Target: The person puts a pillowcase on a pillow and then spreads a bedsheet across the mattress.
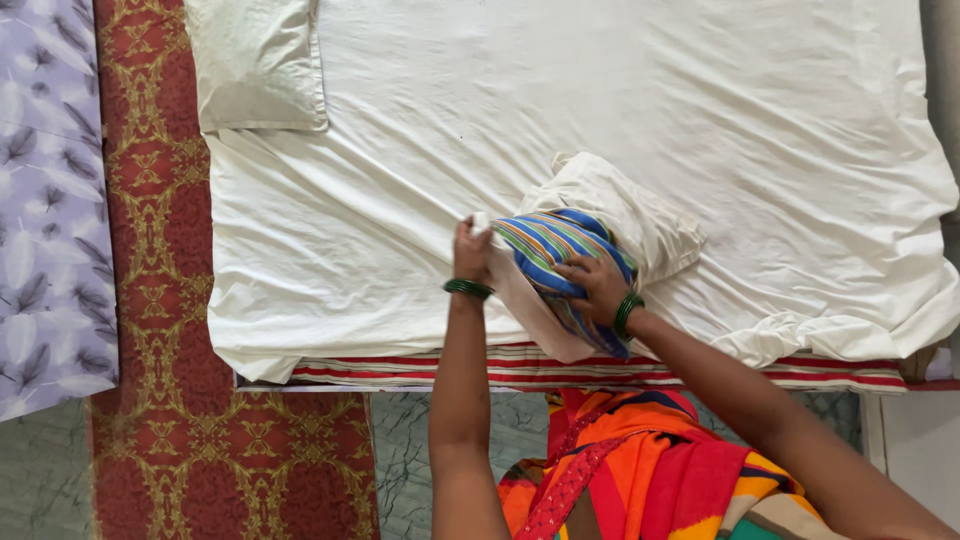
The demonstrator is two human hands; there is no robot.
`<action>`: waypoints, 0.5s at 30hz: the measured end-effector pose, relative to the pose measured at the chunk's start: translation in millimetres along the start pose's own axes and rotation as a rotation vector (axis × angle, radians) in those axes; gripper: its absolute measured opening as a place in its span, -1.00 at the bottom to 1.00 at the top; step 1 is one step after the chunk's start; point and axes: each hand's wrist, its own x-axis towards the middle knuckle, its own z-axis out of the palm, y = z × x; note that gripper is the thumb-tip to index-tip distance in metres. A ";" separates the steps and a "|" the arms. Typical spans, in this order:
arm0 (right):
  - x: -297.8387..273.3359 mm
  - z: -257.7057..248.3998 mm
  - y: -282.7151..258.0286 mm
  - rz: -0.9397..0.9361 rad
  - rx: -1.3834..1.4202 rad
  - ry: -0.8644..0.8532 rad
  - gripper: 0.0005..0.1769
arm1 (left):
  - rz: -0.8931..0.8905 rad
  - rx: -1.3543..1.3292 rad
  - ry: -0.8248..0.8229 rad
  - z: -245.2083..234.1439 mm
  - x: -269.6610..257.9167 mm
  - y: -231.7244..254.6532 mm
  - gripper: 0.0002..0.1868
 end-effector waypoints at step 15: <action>-5.2 16.7 1.0 -0.053 -0.027 0.136 -0.27 | 0.112 0.150 0.056 -44.3 32.3 -15.0 -0.23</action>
